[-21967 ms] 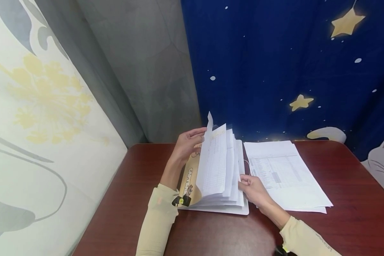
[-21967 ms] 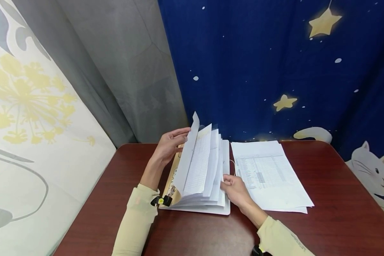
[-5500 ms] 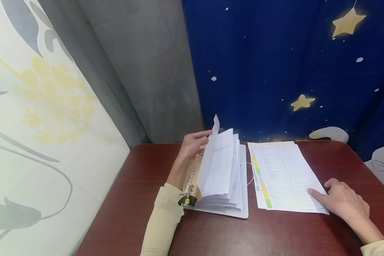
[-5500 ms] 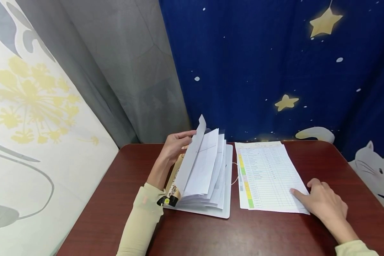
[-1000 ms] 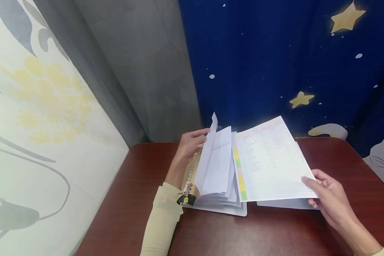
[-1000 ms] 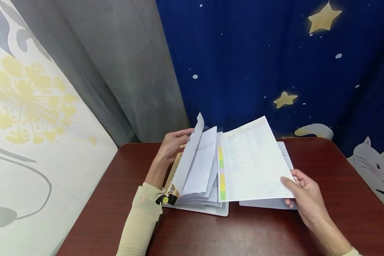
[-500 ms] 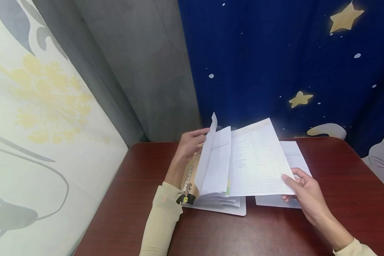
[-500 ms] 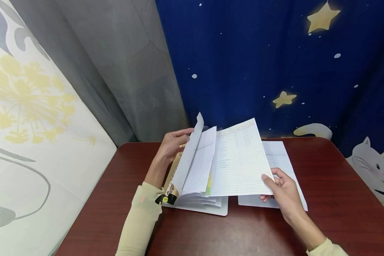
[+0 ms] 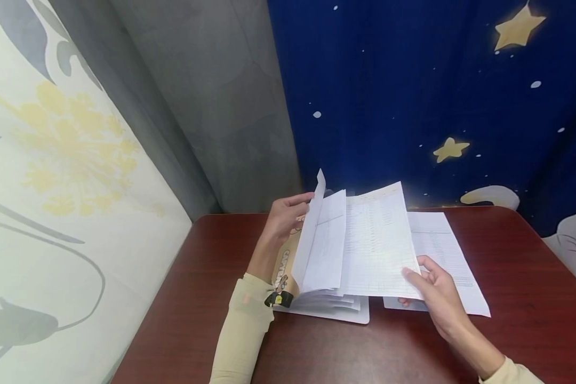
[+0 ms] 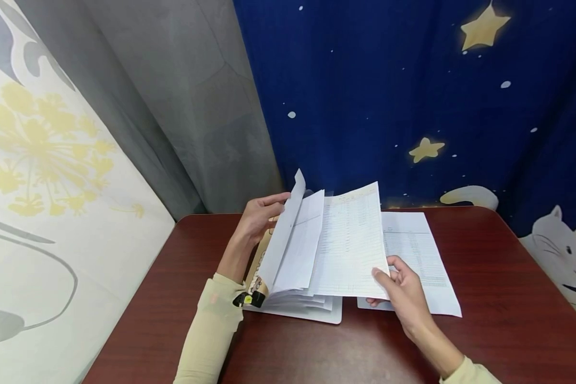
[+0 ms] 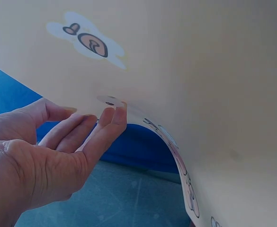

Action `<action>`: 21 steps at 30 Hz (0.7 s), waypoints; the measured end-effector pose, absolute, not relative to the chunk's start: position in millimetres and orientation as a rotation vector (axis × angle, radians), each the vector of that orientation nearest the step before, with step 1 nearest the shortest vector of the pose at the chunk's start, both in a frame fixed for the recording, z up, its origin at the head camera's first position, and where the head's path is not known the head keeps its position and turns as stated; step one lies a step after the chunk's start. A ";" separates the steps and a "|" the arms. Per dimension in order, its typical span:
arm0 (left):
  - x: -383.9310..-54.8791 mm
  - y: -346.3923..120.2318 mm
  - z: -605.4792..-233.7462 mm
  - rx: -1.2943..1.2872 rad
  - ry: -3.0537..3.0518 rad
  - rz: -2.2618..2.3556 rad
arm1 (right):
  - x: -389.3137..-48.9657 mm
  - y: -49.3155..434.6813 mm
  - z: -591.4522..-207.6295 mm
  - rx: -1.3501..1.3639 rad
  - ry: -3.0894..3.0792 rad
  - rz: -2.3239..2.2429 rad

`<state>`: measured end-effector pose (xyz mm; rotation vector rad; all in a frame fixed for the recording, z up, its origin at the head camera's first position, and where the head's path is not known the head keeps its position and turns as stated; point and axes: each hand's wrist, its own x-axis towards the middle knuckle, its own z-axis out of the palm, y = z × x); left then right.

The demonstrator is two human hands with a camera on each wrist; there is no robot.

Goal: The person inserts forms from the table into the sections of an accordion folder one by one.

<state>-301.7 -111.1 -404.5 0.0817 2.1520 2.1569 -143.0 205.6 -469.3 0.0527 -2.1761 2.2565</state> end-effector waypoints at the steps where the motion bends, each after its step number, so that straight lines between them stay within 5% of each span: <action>1: -301.7 -111.0 -404.4 0.081 2.153 2.159 | -142.4 203.2 -469.3 0.062 -2.188 2.257; 21: -300.4 -111.2 -403.5 0.070 2.164 2.139 | -147.7 159.0 -474.3 0.009 -2.356 2.238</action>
